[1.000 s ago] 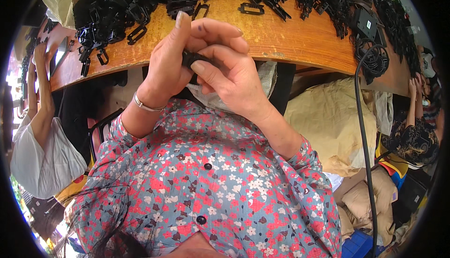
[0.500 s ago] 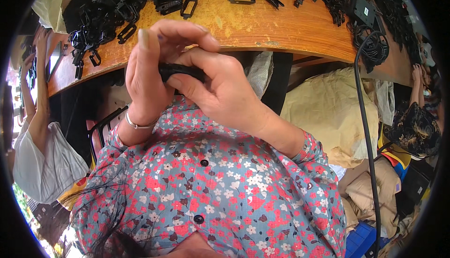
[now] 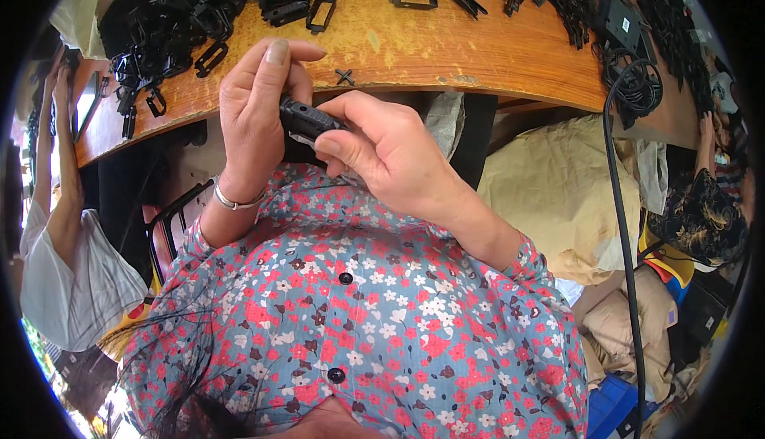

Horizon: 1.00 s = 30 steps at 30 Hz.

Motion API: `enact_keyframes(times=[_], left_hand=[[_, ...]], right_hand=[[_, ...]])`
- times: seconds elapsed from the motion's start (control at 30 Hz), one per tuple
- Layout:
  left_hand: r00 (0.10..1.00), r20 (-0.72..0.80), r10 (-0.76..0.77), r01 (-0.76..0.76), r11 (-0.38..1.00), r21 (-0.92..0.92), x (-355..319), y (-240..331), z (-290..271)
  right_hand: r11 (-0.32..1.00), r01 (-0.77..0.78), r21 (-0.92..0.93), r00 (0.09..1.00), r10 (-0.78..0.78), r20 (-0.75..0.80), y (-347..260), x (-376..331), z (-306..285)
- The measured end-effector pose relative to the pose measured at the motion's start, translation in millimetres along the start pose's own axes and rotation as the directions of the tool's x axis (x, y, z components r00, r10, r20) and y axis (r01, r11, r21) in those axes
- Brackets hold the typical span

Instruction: The person repeatedly picks up plastic components from a table, fits the pieces together by hand to assemble them, and drops the assembled parts into a bag.

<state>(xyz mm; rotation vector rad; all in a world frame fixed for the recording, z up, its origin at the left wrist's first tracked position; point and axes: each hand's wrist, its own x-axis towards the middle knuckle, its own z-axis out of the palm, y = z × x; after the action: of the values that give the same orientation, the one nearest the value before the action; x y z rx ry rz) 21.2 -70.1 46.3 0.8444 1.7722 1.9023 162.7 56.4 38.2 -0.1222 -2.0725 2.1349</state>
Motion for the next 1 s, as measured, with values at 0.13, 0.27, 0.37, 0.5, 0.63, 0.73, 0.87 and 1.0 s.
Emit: enact_keyframes(times=[0.13,0.27,0.37,0.5,0.63,0.73,0.87,1.0], left_hand=[[0.999,-0.011,0.048,-0.047,0.997,0.064,-5,0,3],[1.0,0.019,0.012,-0.013,0.998,0.067,-9,-2,1],[1.0,-0.001,0.03,-0.03,0.995,0.099,-10,-4,0],[0.999,0.035,0.005,-0.01,0.986,0.168,-10,-4,-5],[0.997,-0.023,0.077,-0.073,0.99,0.118,-13,-14,-21],[0.988,-0.081,0.133,-0.115,0.973,0.2,-15,-17,-38],[0.969,-0.218,0.112,-0.077,0.984,0.162,-23,-12,-32],[0.961,-0.195,0.193,-0.148,0.964,0.222,-24,-16,-31]], right_hand=[[0.998,0.023,-0.053,1.0,-0.024,-0.015,4,1,-1],[1.0,0.002,-0.013,1.0,-0.002,0.008,10,-1,-1],[0.999,-0.03,0.025,1.0,0.03,0.004,13,-3,1],[0.998,-0.039,0.051,0.997,0.042,-0.059,18,-6,-1],[0.999,-0.029,0.045,0.985,0.036,-0.17,27,-16,-16],[0.998,-0.009,-0.06,0.972,-0.006,-0.236,36,-23,-26],[0.978,-0.004,-0.209,0.972,-0.045,-0.232,50,-33,-29],[0.954,-0.006,-0.3,0.968,-0.071,-0.243,60,-36,-23]])
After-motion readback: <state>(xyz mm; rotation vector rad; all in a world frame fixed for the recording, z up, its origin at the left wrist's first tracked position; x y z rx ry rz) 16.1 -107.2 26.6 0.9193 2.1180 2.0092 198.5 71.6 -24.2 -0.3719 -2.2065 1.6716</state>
